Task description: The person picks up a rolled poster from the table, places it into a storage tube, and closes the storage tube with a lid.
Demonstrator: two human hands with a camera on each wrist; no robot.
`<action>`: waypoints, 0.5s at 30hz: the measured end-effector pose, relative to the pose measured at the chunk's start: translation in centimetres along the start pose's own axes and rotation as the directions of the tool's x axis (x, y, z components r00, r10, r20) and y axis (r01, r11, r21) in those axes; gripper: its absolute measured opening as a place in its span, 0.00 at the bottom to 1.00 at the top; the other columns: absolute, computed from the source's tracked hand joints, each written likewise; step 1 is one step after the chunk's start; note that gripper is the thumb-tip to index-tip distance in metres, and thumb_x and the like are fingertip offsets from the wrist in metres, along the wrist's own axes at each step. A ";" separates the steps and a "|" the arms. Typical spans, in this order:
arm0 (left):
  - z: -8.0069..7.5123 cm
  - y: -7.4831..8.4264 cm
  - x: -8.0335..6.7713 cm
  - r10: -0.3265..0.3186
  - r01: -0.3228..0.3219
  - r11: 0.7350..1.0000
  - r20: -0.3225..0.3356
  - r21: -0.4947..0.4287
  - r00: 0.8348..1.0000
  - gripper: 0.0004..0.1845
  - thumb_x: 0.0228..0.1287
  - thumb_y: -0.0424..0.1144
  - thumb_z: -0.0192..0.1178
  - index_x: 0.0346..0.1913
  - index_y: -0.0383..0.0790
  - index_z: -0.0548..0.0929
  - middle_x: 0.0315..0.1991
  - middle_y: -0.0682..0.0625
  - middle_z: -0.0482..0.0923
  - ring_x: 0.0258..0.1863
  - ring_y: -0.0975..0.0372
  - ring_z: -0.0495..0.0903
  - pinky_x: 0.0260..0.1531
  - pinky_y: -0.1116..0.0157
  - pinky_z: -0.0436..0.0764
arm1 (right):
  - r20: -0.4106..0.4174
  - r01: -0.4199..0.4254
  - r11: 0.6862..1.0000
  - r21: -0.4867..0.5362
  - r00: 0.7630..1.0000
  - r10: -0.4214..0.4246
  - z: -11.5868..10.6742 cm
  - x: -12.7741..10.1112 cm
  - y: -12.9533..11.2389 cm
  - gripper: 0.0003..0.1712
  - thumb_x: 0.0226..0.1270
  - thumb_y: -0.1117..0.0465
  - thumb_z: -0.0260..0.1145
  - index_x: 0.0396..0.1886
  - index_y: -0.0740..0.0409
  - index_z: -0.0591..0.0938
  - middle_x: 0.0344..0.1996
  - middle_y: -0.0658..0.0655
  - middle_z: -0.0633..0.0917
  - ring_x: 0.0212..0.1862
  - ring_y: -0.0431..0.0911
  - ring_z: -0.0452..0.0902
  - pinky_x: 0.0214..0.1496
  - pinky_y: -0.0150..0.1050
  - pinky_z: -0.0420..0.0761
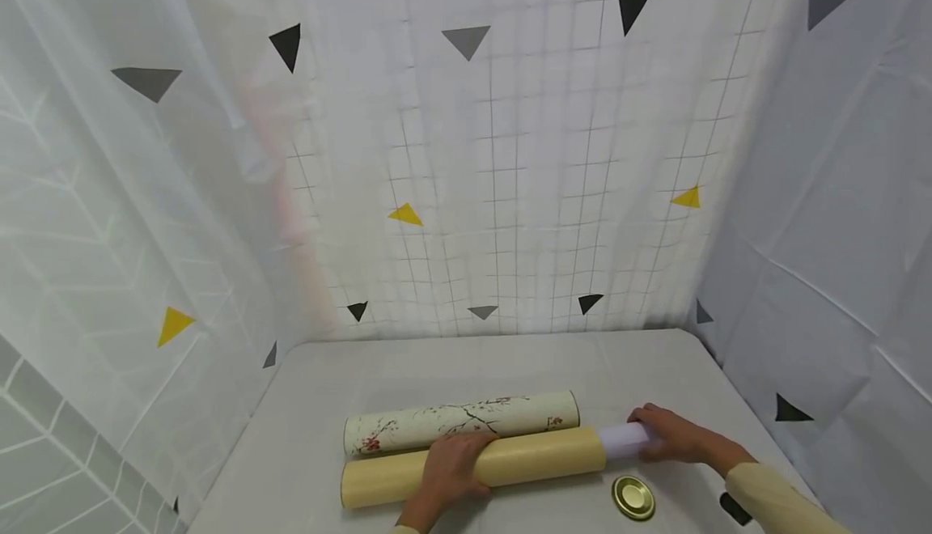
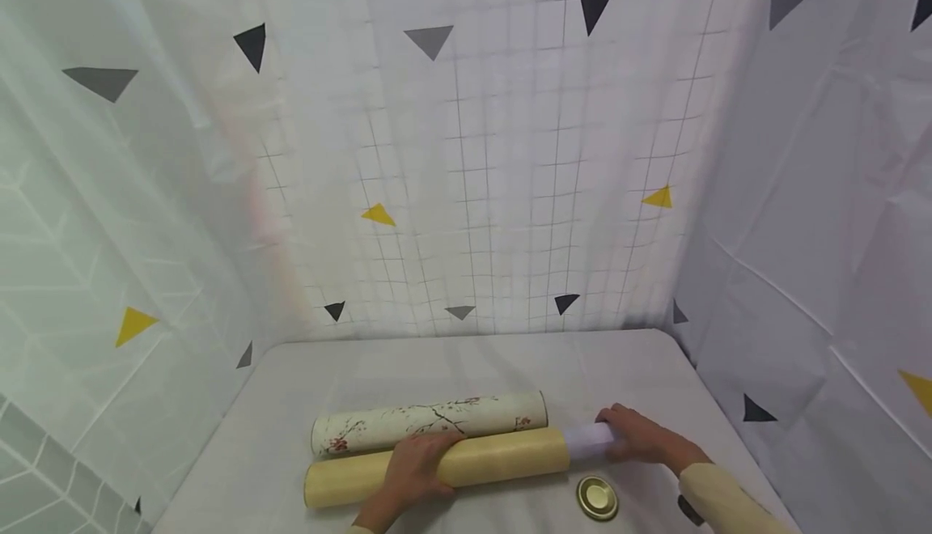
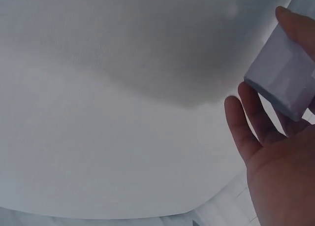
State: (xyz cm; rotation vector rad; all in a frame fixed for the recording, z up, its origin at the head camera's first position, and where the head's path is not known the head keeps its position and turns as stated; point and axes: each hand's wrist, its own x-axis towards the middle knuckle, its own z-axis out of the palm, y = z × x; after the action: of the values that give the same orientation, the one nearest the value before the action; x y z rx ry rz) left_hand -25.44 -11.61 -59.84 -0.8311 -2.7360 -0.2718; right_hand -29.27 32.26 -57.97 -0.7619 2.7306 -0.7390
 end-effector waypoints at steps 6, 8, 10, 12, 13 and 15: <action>0.0 0.2 -0.1 0.001 -0.001 1.000 -0.009 -0.011 1.000 0.44 0.28 0.55 0.86 0.59 0.56 0.84 0.51 0.63 0.89 0.48 0.68 0.87 0.46 0.66 0.84 | 0.002 -0.019 1.000 0.016 1.000 0.019 0.0 -0.2 -2.3 0.25 0.58 0.56 0.78 0.52 0.60 0.81 0.44 0.53 0.79 0.44 0.36 0.73 0.44 0.33 0.76; 0.1 0.3 -0.1 -0.001 0.001 1.000 -0.014 -0.026 1.000 0.44 0.28 0.55 0.86 0.58 0.56 0.84 0.50 0.63 0.89 0.48 0.68 0.87 0.45 0.66 0.84 | -0.006 -0.016 1.000 0.018 1.000 0.016 0.0 -0.1 -2.6 0.25 0.58 0.55 0.77 0.52 0.60 0.81 0.45 0.53 0.79 0.44 0.36 0.73 0.44 0.34 0.76; 0.1 0.3 -0.1 -0.001 0.001 0.999 -0.021 -0.040 1.000 0.43 0.28 0.54 0.86 0.58 0.56 0.84 0.50 0.62 0.89 0.48 0.68 0.87 0.44 0.65 0.84 | -0.006 -0.017 1.000 0.026 1.000 0.017 -0.1 0.0 -2.9 0.26 0.58 0.55 0.77 0.53 0.60 0.80 0.45 0.53 0.79 0.44 0.36 0.73 0.44 0.34 0.77; 0.0 0.3 -0.1 0.001 -0.003 0.999 -0.031 -0.046 1.000 0.43 0.28 0.54 0.86 0.58 0.55 0.84 0.50 0.62 0.89 0.47 0.68 0.87 0.44 0.65 0.84 | -0.004 -0.011 0.999 0.039 1.000 0.012 -0.1 0.0 -3.2 0.26 0.58 0.54 0.77 0.53 0.60 0.80 0.46 0.53 0.79 0.45 0.36 0.73 0.44 0.33 0.77; 0.0 0.3 0.0 0.005 -0.007 0.999 -0.040 -0.048 0.999 0.44 0.27 0.54 0.86 0.58 0.55 0.84 0.50 0.62 0.89 0.47 0.68 0.87 0.44 0.65 0.84 | -0.001 -0.008 0.999 0.048 1.000 0.008 -0.2 0.1 -3.3 0.27 0.58 0.53 0.77 0.53 0.60 0.80 0.47 0.53 0.79 0.45 0.36 0.73 0.45 0.33 0.77; -0.1 0.3 0.0 0.017 -0.020 0.999 -0.060 -0.046 0.998 0.44 0.26 0.53 0.86 0.58 0.54 0.84 0.50 0.62 0.89 0.47 0.68 0.88 0.44 0.65 0.84 | 0.011 -0.005 0.998 0.070 1.000 0.004 -0.2 0.1 -3.5 0.27 0.58 0.53 0.77 0.54 0.59 0.80 0.48 0.54 0.79 0.46 0.36 0.73 0.45 0.32 0.76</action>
State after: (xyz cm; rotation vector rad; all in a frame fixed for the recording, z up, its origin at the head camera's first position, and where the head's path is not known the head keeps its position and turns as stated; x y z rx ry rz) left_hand -25.25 -11.39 -59.75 -0.8458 -2.6750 -0.3524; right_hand -27.95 29.67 -55.99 -0.7425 2.6803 -0.8223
